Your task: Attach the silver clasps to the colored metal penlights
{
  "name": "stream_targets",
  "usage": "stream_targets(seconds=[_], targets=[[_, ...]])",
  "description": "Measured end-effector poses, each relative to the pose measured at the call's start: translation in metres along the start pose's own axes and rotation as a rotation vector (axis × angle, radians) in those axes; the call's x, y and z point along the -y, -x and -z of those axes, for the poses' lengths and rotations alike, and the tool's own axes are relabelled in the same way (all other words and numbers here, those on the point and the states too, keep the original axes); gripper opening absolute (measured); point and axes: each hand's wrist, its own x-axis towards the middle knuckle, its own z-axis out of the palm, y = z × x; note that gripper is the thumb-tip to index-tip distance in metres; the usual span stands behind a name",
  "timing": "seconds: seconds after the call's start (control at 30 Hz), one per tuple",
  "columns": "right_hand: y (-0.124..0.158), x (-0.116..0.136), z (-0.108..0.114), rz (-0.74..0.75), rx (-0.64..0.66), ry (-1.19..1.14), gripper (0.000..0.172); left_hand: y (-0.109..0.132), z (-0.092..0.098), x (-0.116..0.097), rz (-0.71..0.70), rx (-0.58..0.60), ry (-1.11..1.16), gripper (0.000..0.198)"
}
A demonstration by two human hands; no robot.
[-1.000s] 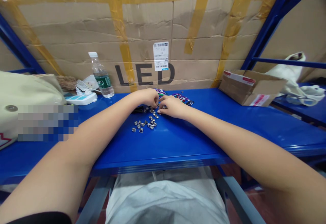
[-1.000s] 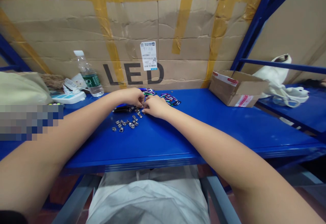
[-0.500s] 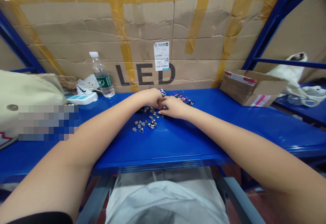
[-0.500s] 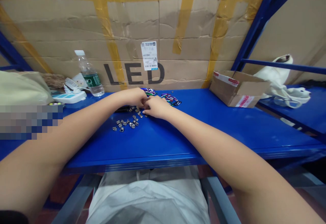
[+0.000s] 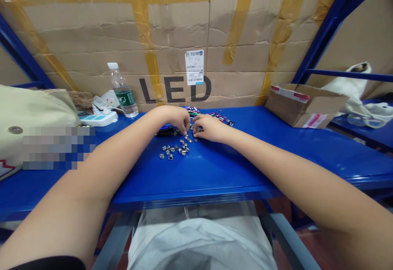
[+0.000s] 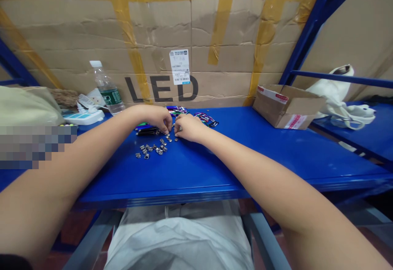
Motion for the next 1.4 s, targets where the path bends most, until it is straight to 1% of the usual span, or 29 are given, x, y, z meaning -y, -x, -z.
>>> stream_targets(seconds=[0.17, 0.3, 0.47, 0.53, 0.63, 0.73, 0.87, 1.0, 1.2, 1.4], targets=[[0.002, -0.004, 0.000, 0.051, -0.009, -0.001, 0.006, -0.004, -0.003, 0.007, 0.014, -0.011, 0.011, 0.027], [0.004, -0.002, 0.001, 0.054, -0.007, 0.015, 0.006, -0.004, -0.003, 0.008, 0.034, -0.012, 0.014, 0.028], [0.006, 0.009, 0.001, 0.085, -0.029, -0.016, 0.014, -0.005, -0.003, 0.006, 0.064, 0.022, 0.004, 0.034], [0.006, 0.013, 0.000, 0.096, -0.017, -0.029, 0.012, -0.006, -0.003, 0.005, 0.075, 0.025, -0.010, 0.036], [0.007, 0.016, -0.001, 0.073, 0.011, -0.022, 0.011, -0.005, -0.004, 0.003, 0.081, 0.023, -0.029, 0.035], [0.007, 0.017, 0.001, 0.059, 0.035, -0.002, 0.014, -0.003, -0.005, 0.000, 0.078, 0.006, -0.054, 0.033], [0.008, 0.016, 0.001, 0.076, 0.031, 0.007, 0.020, -0.004, -0.007, -0.002, 0.072, -0.032, -0.069, 0.032], [0.009, 0.016, -0.001, 0.073, 0.035, 0.001, 0.013, -0.005, -0.008, -0.002, 0.079, -0.072, -0.061, 0.032], [0.010, 0.019, 0.001, 0.038, 0.047, 0.007, 0.012, -0.004, -0.008, -0.001, 0.117, -0.094, -0.054, 0.033], [0.009, 0.017, 0.001, 0.030, 0.022, -0.012, 0.007, -0.006, -0.010, 0.000, 0.085, -0.109, -0.062, 0.031]])
